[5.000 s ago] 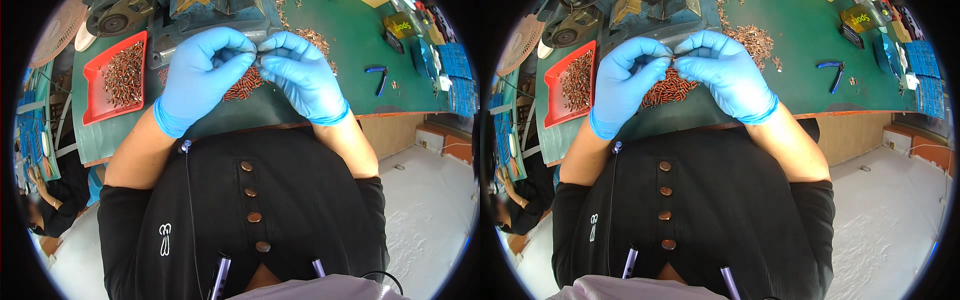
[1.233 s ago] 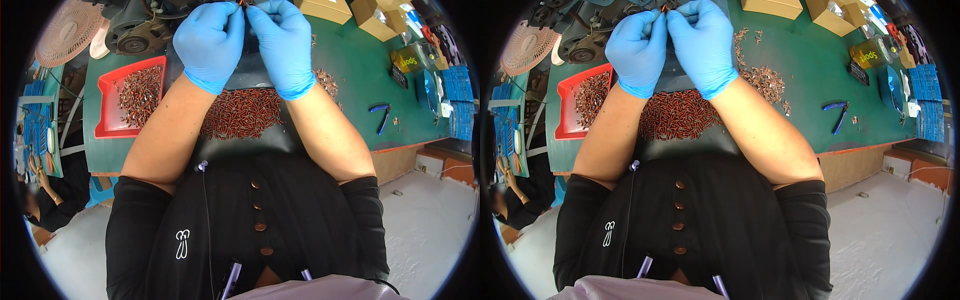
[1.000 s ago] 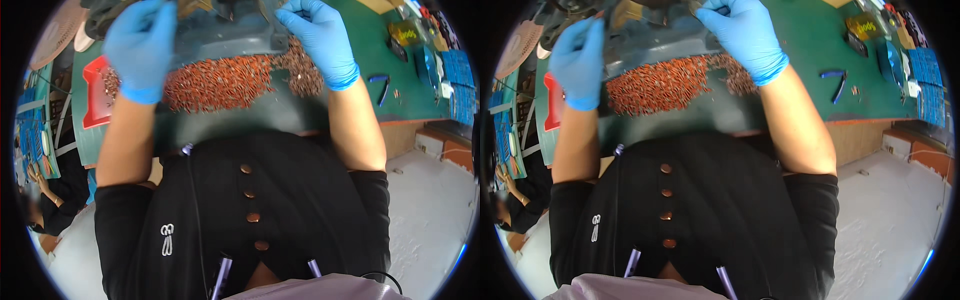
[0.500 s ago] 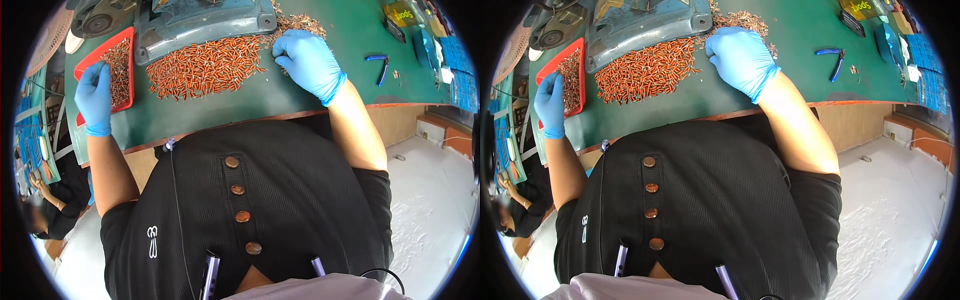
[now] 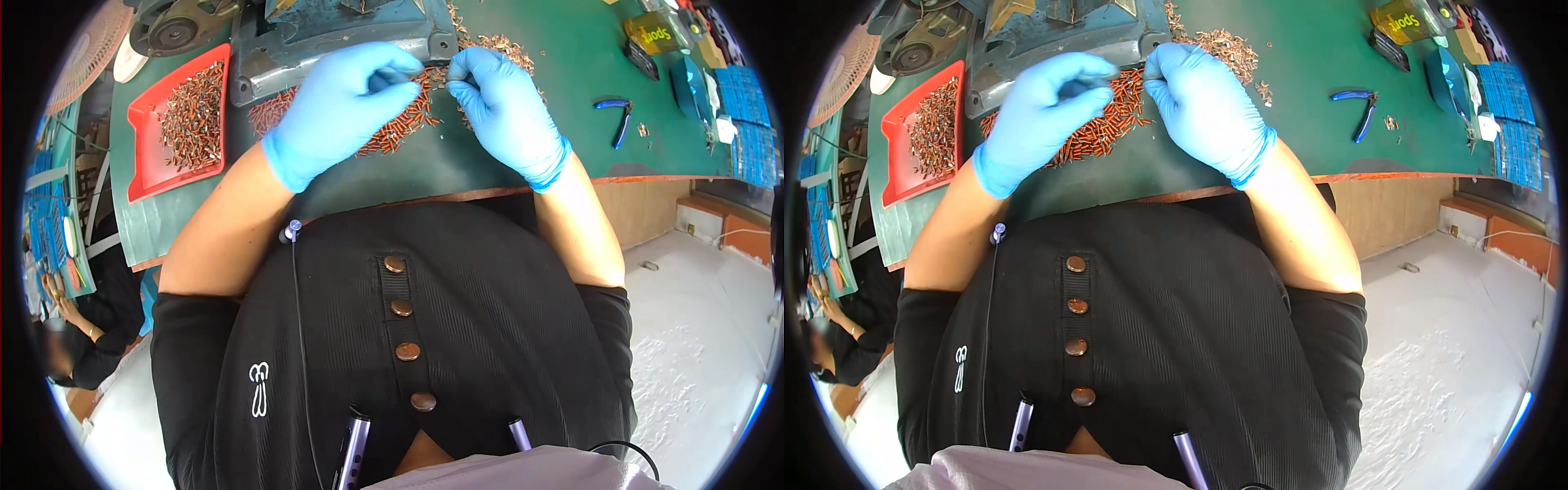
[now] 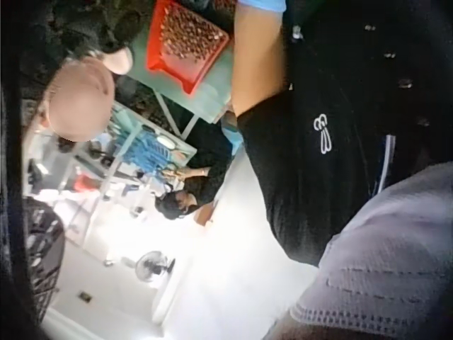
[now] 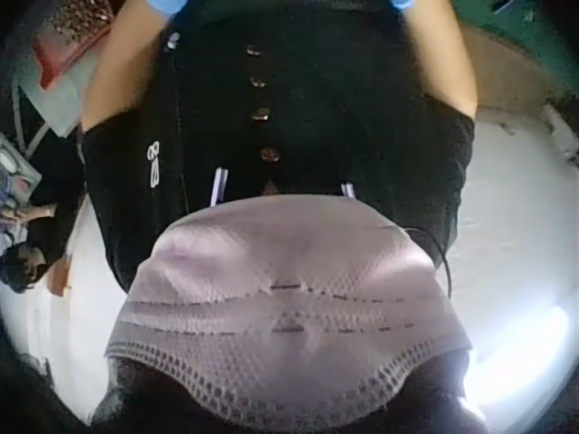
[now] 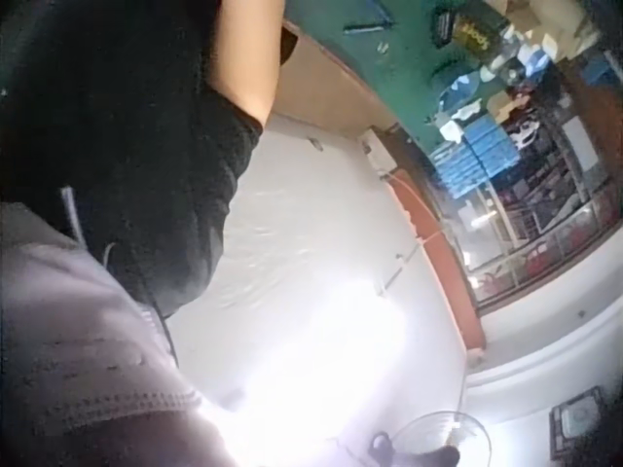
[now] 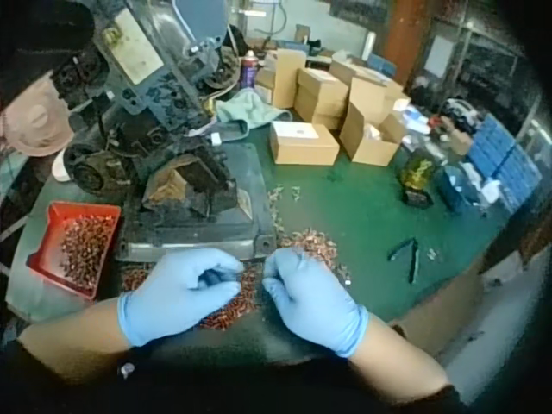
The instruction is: Inspecting and sorting small red electronic components at a manual assembly station.
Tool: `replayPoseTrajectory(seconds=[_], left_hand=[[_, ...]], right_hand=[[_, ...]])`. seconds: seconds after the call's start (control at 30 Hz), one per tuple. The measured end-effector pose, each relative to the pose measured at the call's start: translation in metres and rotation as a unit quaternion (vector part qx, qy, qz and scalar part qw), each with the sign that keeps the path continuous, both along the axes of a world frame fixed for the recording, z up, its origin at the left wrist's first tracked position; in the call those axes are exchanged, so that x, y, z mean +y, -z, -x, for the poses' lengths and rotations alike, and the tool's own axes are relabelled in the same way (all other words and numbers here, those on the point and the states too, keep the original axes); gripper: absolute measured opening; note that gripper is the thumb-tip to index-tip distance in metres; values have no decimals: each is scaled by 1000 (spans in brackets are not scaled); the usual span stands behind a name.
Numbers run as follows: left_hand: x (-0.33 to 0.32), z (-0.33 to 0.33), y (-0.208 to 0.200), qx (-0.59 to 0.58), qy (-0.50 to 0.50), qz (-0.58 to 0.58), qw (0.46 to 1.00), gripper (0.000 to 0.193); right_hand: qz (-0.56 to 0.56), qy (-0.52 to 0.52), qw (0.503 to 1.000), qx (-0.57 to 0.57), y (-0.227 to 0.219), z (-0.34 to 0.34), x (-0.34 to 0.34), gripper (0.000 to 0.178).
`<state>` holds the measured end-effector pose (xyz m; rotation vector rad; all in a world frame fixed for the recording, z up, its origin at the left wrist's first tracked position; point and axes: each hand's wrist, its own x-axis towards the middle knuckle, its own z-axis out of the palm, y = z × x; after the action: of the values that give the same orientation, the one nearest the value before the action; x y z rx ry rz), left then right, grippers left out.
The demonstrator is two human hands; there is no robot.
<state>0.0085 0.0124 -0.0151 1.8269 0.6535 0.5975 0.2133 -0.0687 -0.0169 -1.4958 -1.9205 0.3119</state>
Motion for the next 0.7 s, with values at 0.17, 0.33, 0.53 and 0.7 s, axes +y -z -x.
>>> replayPoseTrajectory(seconds=[0.17,0.33,0.53,0.7], left_hand=[[-1,-19,3,-56,39,142,987,25],[5,-18,-3,-91,72,162,980,19],[3,-14,-10,-103,27,179,978,16],[0,-10,-9,-193,39,252,948,17]], right_hand=[[-16,32,994,99,-5,10,-4,9],[-18,21,990,139,-9,9,-7,12],[49,13,923,382,-8,15,-8,13],[88,-9,869,486,-8,23,-12,12]])
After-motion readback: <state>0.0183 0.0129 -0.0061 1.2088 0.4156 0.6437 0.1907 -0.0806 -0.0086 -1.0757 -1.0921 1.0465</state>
